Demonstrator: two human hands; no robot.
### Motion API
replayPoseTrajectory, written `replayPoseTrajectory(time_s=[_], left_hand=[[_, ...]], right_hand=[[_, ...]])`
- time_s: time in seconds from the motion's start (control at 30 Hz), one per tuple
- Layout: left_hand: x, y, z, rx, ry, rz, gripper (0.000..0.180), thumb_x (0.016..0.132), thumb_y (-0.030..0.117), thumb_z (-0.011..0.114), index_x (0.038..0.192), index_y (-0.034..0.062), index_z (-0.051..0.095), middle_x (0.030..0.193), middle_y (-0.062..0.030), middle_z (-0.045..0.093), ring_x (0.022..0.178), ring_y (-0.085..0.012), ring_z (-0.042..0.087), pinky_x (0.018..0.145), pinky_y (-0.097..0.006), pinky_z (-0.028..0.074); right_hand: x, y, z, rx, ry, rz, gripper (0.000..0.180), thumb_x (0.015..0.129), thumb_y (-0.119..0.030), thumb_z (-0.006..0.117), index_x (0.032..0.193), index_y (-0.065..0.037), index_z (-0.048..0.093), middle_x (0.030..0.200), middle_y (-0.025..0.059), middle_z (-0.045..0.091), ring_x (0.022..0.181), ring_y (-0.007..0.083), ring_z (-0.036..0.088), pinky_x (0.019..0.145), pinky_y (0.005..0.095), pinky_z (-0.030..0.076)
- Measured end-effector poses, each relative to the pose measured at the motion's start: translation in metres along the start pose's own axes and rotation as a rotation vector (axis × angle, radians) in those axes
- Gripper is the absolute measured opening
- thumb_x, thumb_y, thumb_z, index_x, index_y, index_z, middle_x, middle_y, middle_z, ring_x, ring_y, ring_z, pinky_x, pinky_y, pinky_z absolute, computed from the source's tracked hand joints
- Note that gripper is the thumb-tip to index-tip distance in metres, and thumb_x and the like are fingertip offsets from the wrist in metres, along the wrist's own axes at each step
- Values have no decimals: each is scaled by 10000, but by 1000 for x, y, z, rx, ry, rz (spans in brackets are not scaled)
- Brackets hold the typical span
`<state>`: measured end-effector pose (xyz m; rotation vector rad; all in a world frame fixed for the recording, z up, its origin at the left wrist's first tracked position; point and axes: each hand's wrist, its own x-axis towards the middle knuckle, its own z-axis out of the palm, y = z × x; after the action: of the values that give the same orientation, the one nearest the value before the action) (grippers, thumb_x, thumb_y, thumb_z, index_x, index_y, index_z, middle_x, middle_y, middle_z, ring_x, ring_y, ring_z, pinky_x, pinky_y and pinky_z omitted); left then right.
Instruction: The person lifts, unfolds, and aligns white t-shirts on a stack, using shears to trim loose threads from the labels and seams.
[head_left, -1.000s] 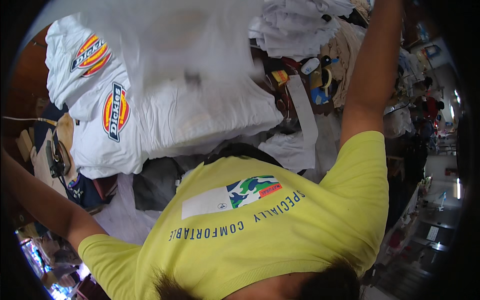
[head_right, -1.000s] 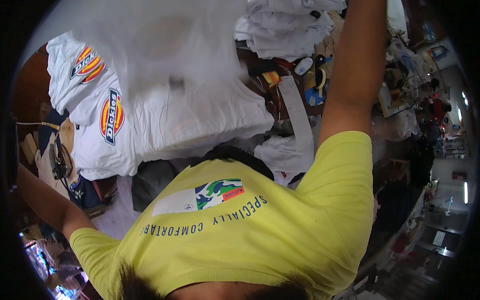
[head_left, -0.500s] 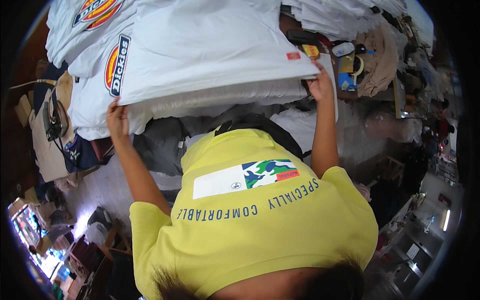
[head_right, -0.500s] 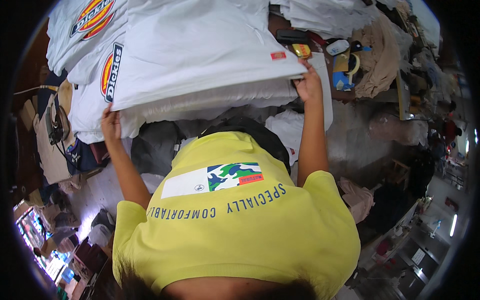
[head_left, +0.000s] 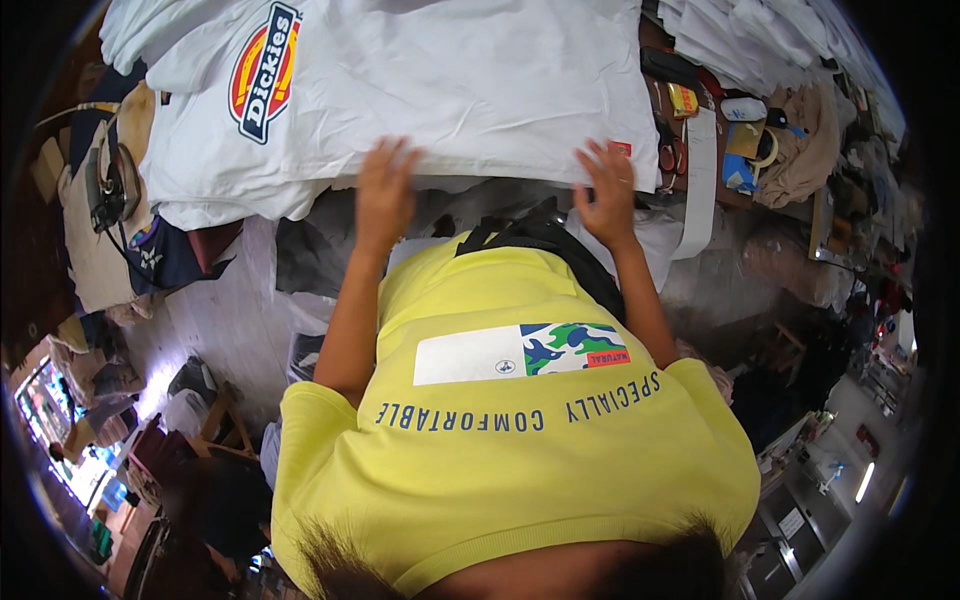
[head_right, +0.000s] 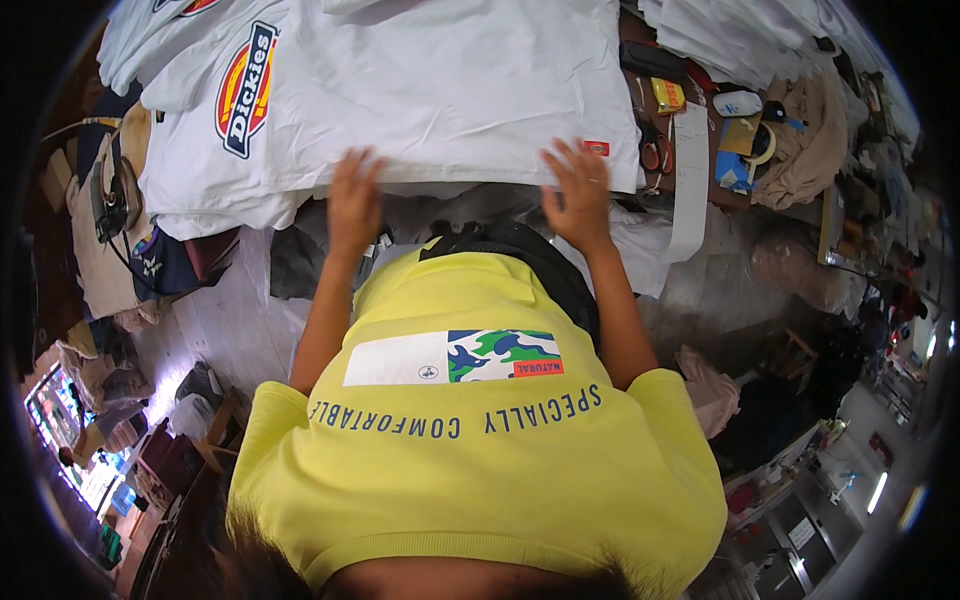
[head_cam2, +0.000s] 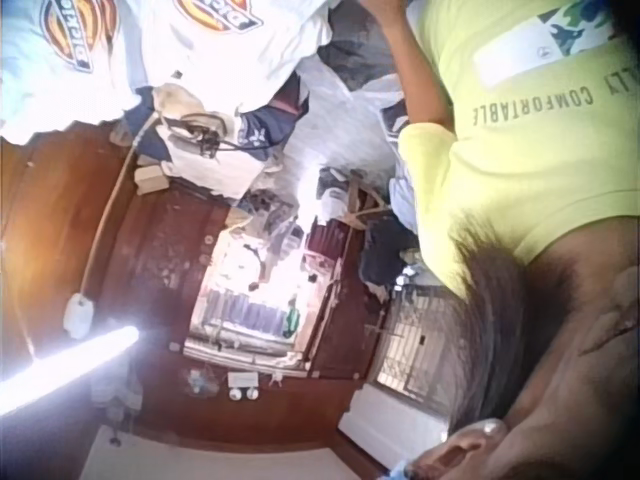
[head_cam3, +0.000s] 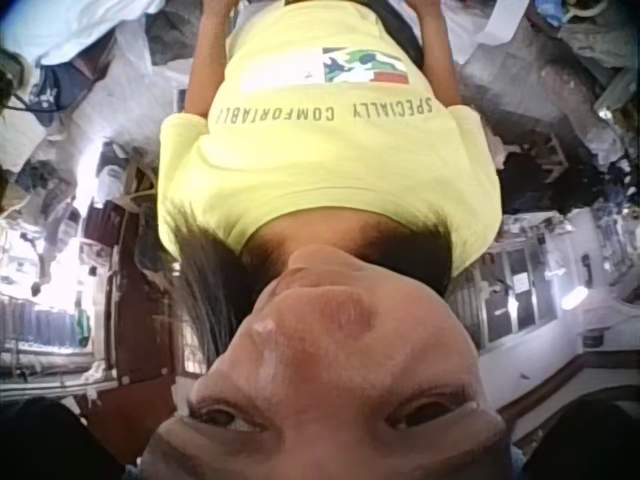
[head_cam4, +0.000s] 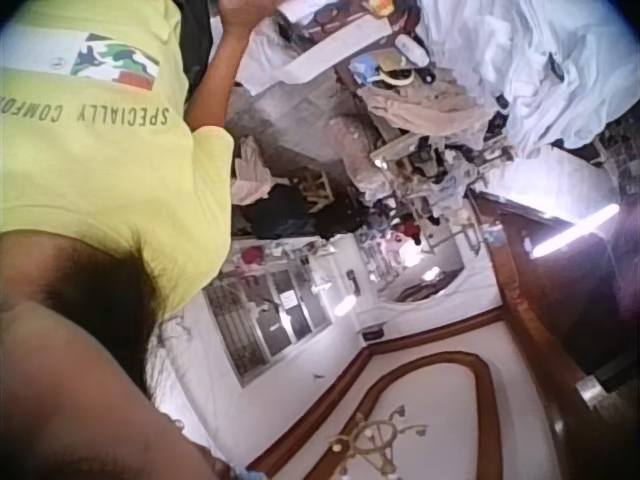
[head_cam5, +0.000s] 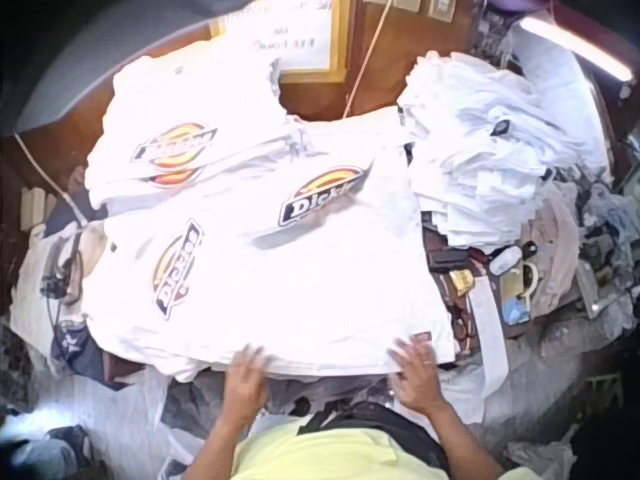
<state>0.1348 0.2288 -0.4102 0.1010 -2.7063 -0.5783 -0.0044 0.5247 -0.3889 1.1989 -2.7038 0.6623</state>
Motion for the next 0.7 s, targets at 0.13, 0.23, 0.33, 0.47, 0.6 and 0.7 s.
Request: replayPoseTrajectory(time_s=[0.13, 0.23, 0.33, 0.47, 0.6, 0.7], left_hand=[[14, 26, 32, -26, -303, 229, 549, 834, 164, 493, 1346, 139, 298, 1411, -46, 263, 1302, -256, 232, 1046, -442, 198], [17, 17, 39, 31, -334, 236, 567, 844, 218, 492, 1359, 134, 270, 1424, -35, 238, 1316, -230, 206, 1053, -448, 169], [9, -14, 26, 232, -307, 113, 637, 805, 213, 534, 1369, 122, 251, 1433, -26, 222, 1326, -209, 186, 1062, -451, 124], [-10, -55, -2, 458, -250, 41, 654, 786, 190, 531, 1374, 151, 248, 1432, 0, 233, 1323, -168, 206, 1064, -467, 78], [-18, -81, -22, 500, -239, -16, 659, 797, 303, 553, 1371, 164, 262, 1423, 21, 253, 1320, -162, 211, 1058, -482, 30], [-20, -90, -36, 496, -187, -35, 623, 827, 391, 494, 1367, 173, 274, 1419, 28, 262, 1320, -164, 210, 1052, -497, -2]], right_hand=[[22, -29, 39, -36, -251, -232, 588, 780, -228, 571, 1320, -157, 350, 1382, 30, 320, 1281, 237, 281, 1031, 434, 218], [20, -30, 58, -164, -281, -234, 636, 777, -248, 577, 1345, -153, 306, 1405, 25, 282, 1292, 214, 262, 1033, 411, 222], [7, -15, 58, -270, -242, -117, 641, 773, -237, 581, 1344, -139, 306, 1408, 27, 279, 1297, 215, 254, 1037, 418, 207], [-23, 13, 43, -374, -155, 70, 652, 770, -219, 583, 1347, -117, 297, 1410, 34, 275, 1305, 221, 239, 1038, 432, 195], [-48, 38, 34, -491, -102, 217, 658, 772, -204, 567, 1358, -124, 279, 1420, 16, 258, 1307, 215, 235, 1030, 459, 192], [-62, 52, 25, -549, -70, 313, 645, 773, -147, 531, 1363, -135, 271, 1423, 3, 253, 1306, 220, 236, 1026, 475, 190]])
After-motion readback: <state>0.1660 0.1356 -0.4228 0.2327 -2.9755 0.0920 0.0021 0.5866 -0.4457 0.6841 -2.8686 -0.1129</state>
